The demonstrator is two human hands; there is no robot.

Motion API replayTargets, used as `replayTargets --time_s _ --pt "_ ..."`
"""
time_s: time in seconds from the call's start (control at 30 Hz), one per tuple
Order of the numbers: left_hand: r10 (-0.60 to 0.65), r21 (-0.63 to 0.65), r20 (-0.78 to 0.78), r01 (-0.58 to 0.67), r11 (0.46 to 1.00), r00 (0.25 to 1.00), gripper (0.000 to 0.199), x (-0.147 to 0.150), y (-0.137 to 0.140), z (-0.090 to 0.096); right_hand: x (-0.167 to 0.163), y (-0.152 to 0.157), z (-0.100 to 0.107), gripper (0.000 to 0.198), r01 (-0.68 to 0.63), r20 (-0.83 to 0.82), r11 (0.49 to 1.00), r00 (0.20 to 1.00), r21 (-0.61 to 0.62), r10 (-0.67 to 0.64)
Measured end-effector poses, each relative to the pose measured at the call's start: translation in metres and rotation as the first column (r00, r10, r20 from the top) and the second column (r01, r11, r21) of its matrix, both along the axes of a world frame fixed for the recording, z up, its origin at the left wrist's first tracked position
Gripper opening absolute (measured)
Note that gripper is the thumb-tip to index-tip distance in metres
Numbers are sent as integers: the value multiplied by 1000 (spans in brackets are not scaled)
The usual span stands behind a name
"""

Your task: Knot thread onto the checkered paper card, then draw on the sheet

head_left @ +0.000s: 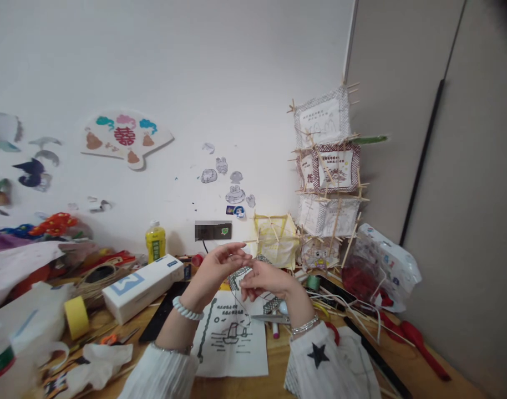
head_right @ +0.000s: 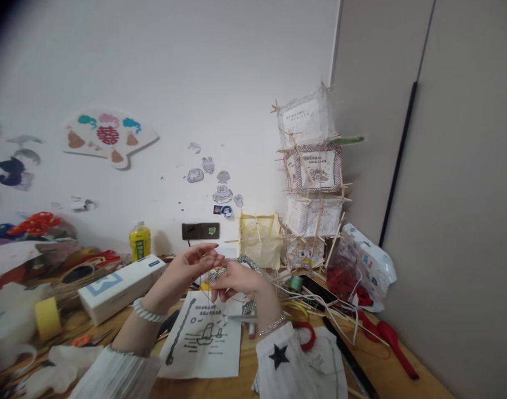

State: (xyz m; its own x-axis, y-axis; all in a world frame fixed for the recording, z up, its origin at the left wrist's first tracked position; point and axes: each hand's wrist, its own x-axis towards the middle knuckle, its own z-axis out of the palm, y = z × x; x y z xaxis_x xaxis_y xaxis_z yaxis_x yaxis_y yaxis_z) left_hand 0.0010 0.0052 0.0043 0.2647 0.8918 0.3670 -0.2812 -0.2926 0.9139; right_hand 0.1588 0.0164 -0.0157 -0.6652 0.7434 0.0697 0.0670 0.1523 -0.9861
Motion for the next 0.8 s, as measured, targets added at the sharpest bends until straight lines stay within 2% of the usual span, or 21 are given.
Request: replayTargets --time_s 0.1,0.23,0.37,0.47,0.57,0.63,0.7,0.8 --pt "-50 50 -82 54 997 995 34 -4 3 -3 1 5 -5 30 -29 -31 999 999 -18 29" --pt "-59 127 -219 88 988 974 29 -12 9 -6 8 7 -6 31 48 -39 999 998 5 -48" --pt "127 212 -309 -62 975 943 19 -15 14 -5 21 3 0 34 149 11 987 989 57 -150" --pt "303 322 -344 -191 927 889 14 -14 17 -4 26 -2 6 38 217 -2 970 976 106 -218" --pt "382 400 -320 -241 884 867 15 -12 18 -5 22 -6 11 38 307 -45 926 951 220 -305" --pt "410 462 -285 -251 851 866 16 -9 18 -5 16 -8 12 35 356 -106 901 934 249 -340" --pt "440 526 -264 -255 812 858 17 -7 17 -5 7 -8 11 31 324 -182 930 938 171 -293" --pt "464 557 -242 -269 786 852 16 -4 14 -4 -4 -4 5 29 155 -299 988 942 -18 -153"
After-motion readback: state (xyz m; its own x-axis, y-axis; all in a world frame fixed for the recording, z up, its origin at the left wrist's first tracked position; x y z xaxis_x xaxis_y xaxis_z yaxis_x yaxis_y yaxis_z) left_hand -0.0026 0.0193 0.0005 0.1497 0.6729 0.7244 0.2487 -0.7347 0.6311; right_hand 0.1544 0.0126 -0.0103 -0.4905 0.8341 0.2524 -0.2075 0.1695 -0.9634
